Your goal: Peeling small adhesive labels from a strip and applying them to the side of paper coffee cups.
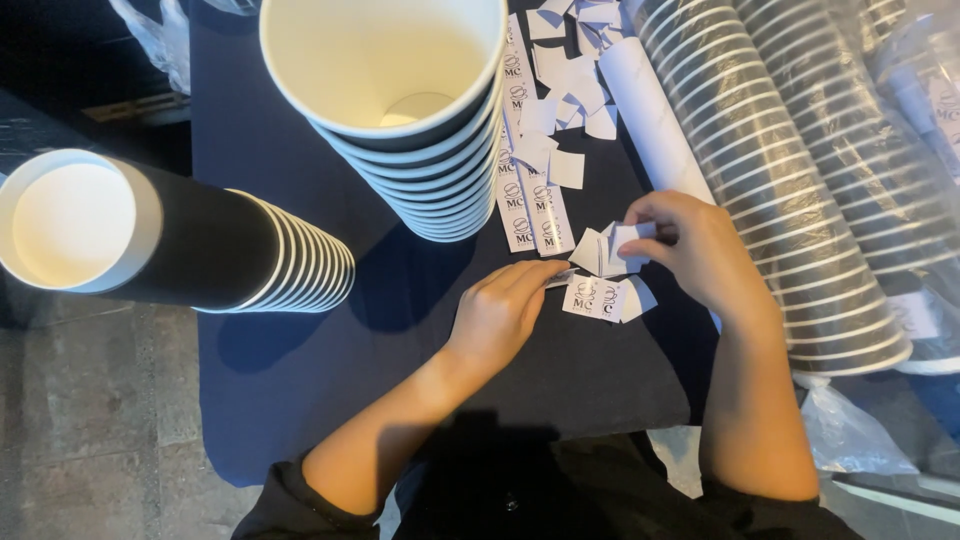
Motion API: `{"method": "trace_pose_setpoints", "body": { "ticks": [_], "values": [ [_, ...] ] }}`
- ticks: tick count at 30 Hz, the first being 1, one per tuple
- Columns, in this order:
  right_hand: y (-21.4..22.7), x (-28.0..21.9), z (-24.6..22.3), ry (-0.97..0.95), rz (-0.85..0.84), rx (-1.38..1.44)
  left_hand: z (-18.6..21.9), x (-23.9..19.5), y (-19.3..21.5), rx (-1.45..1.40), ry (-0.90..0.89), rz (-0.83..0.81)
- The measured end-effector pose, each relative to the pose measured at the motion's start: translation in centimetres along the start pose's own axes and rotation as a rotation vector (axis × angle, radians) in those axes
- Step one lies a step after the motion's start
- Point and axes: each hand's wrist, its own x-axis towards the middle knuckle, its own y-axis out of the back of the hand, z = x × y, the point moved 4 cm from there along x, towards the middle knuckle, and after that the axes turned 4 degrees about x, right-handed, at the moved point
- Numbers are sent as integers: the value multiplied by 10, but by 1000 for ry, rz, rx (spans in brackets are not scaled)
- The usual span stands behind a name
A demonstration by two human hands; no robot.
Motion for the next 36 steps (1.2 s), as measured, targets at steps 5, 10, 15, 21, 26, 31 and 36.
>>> {"method": "trace_pose_setpoints", "body": {
  "ticks": [5, 10, 15, 21, 26, 31, 36],
  "values": [
    [9, -1, -4, -61, 21, 56, 0, 1, 0, 31, -12, 4],
    [-7, 2, 3, 56, 12, -37, -1, 0, 1, 34, -6, 11],
    [-52, -17, -9, 249, -95, -266, -4, 2, 2, 59, -8, 56],
    [-47, -26, 7, 213, -19, -265, -5, -1, 1, 68, 25, 83],
    [-30, 21, -21, 256, -73, -174, -10, -3, -4, 38, 12, 42],
    [-67, 74, 13, 358, -1, -327, -20, 1, -24, 118, -159, -20],
    [-68, 92, 32, 298, 83, -399, -38, -4, -42, 234, -181, -112]
  ]
}}
